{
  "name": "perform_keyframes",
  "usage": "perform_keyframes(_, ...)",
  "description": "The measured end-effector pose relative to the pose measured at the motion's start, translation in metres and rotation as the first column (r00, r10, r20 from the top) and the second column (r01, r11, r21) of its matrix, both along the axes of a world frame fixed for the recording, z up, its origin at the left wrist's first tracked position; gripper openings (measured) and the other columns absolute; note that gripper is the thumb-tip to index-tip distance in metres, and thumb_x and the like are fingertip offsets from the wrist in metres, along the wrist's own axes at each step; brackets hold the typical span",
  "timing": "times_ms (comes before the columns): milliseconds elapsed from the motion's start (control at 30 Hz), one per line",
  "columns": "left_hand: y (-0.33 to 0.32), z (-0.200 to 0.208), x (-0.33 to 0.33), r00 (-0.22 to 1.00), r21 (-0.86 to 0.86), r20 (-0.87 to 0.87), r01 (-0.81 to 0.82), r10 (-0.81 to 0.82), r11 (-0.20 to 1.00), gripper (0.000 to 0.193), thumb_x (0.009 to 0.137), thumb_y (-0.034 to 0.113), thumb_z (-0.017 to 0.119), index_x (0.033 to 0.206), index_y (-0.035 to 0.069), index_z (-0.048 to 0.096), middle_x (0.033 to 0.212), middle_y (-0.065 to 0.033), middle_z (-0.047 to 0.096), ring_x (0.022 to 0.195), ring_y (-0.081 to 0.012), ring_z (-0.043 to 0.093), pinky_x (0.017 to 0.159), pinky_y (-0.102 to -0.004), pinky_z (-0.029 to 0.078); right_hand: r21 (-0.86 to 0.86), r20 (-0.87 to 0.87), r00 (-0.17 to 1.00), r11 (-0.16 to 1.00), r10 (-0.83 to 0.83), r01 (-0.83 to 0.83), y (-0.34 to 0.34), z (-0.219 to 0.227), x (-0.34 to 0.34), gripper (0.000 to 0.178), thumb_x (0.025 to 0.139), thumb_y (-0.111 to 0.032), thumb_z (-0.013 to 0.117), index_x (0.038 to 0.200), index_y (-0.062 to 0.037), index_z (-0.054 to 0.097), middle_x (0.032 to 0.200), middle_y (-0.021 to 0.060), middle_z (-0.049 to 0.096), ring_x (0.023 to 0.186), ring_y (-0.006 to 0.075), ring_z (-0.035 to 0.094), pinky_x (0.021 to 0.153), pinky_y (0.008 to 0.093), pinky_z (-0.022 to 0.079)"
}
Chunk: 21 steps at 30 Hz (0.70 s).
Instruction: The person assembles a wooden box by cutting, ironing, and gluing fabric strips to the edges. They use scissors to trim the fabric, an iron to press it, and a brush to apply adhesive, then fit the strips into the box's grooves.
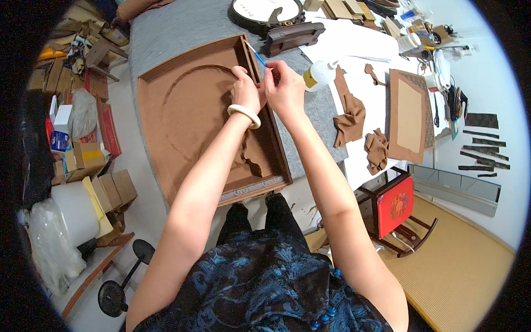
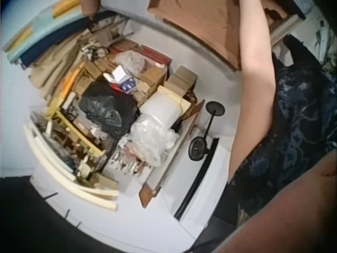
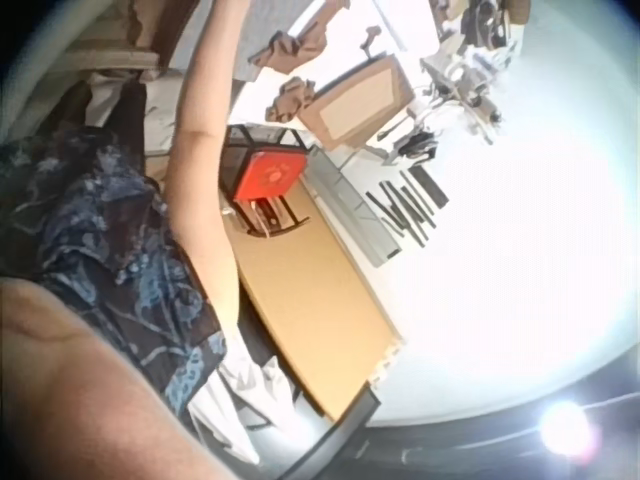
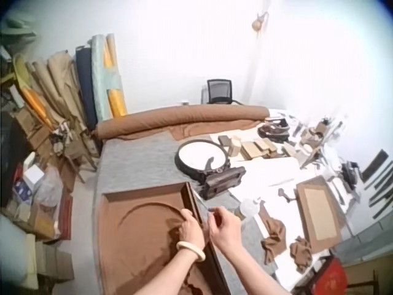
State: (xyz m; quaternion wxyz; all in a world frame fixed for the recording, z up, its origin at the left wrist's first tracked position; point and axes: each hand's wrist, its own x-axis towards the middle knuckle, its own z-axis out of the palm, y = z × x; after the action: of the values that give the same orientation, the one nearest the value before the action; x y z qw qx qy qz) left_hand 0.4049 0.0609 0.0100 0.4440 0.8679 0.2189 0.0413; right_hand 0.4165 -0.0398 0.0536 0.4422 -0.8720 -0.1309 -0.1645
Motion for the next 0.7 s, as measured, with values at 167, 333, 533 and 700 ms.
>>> perform_keyframes(167, 0.005, 0.005, -0.006, 0.999, -0.065, 0.036, 0.016, -0.014, 0.998, 0.052, 0.083, 0.019, 0.07, 0.115, 0.003, 0.031, 0.079, -0.0279, 0.066, 0.081, -0.0497, 0.066, 0.074, -0.0544, 0.052, -0.108, -0.048, 0.997, 0.993, -0.058, 0.053, 0.018, -0.003, 0.011, 0.012, 0.086, -0.019, 0.071, 0.088, -0.0065, 0.071, 0.067, 0.0136, 0.069, 0.062, 0.0313, 0.069, 0.06, 0.0393, 0.054)
perform_keyframes(333, 0.007, 0.002, -0.006, 0.998, -0.012, 0.039, 0.047, -0.046, 0.999, 0.054, 0.084, 0.024, 0.07, 0.112, 0.001, 0.03, 0.082, -0.029, 0.067, 0.083, -0.0492, 0.066, 0.075, -0.0529, 0.054, -0.256, -0.025, 0.996, 0.963, -0.09, 0.08, 0.025, -0.006, 0.014, 0.013, 0.083, -0.02, 0.071, 0.083, -0.007, 0.071, 0.067, 0.0159, 0.069, 0.065, 0.0346, 0.069, 0.063, 0.0433, 0.055)
perform_keyframes(533, 0.008, 0.0, -0.004, 0.998, -0.054, 0.053, 0.037, -0.034, 0.998, 0.053, 0.086, 0.027, 0.069, 0.111, 0.003, 0.029, 0.084, -0.0318, 0.066, 0.085, -0.0516, 0.065, 0.075, -0.0538, 0.052, -0.311, -0.006, 0.994, 0.945, -0.11, 0.102, 0.033, -0.007, 0.018, 0.014, 0.082, -0.02, 0.07, 0.081, -0.0061, 0.071, 0.068, 0.0196, 0.067, 0.067, 0.0379, 0.069, 0.068, 0.0466, 0.056)
perform_keyframes(700, 0.009, 0.007, -0.005, 0.998, -0.04, 0.033, 0.061, -0.06, 0.997, 0.048, 0.089, 0.027, 0.065, 0.109, 0.003, 0.029, 0.082, -0.0302, 0.067, 0.084, -0.0501, 0.066, 0.075, -0.0536, 0.055, -0.363, -0.016, 0.993, 0.927, -0.113, 0.099, 0.037, -0.006, 0.02, 0.015, 0.082, -0.02, 0.069, 0.081, -0.005, 0.072, 0.07, 0.0212, 0.068, 0.07, 0.0394, 0.069, 0.07, 0.0478, 0.056)
